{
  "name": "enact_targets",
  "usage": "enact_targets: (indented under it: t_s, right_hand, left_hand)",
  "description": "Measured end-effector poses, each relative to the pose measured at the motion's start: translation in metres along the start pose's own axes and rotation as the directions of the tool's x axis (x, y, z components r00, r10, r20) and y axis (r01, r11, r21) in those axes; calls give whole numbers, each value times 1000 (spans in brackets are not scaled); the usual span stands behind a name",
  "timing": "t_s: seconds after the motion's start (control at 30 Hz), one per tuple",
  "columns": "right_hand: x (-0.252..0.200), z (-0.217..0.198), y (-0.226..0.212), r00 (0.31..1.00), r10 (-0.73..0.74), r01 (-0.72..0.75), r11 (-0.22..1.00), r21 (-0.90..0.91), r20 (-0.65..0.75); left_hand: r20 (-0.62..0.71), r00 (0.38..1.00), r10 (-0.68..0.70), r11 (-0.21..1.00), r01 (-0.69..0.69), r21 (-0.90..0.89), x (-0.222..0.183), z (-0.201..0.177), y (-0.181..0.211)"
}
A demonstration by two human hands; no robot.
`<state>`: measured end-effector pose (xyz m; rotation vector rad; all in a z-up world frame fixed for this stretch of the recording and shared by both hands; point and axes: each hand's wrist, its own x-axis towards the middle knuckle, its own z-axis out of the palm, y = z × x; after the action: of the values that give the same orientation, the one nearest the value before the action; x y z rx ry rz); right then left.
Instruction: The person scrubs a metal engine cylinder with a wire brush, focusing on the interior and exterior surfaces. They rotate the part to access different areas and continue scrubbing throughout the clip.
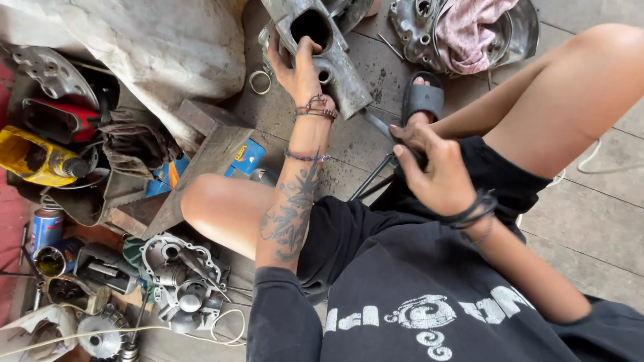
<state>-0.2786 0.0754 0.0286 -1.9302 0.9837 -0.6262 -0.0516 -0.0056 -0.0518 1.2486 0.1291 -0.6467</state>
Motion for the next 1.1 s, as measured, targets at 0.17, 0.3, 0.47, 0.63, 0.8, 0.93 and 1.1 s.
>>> enact_targets:
  t_s: [0.17,0.3,0.47,0.63,0.8,0.93,1.1]
  right_hand:
    - [11,38,19,985,-37,24,997,-80,-167]
    - [15,45,6,961,-222,99,830,-550,-163]
    - [20,26,29,953,290,-297,819,491,92]
    - [6,36,12,1000,2,-3,997,-73,-14]
    - [14,48,-1,990,-133,112,934,-338,-39]
    - [30,19,26,953,197,-290,808,513,229]
    - [19,35,28,989,144,-149,967,205,37]
  left_hand:
    - [26,998,58,998,-58,14,5,-3,-9]
    - [-12,1000,12,999,-13,-32,0,-2,3]
    - [-61,998,-11,997,6,-79,5,-14,10]
    - [-67,998,-5,999,2,-43,4,-20,5]
    - [-35,999,19,999,-20,-31,5,-21,10]
    - [-50,999,18,999,-19,-25,4,-15,18]
    - [-75,993,-90,996,91,14,-3,-16,26]
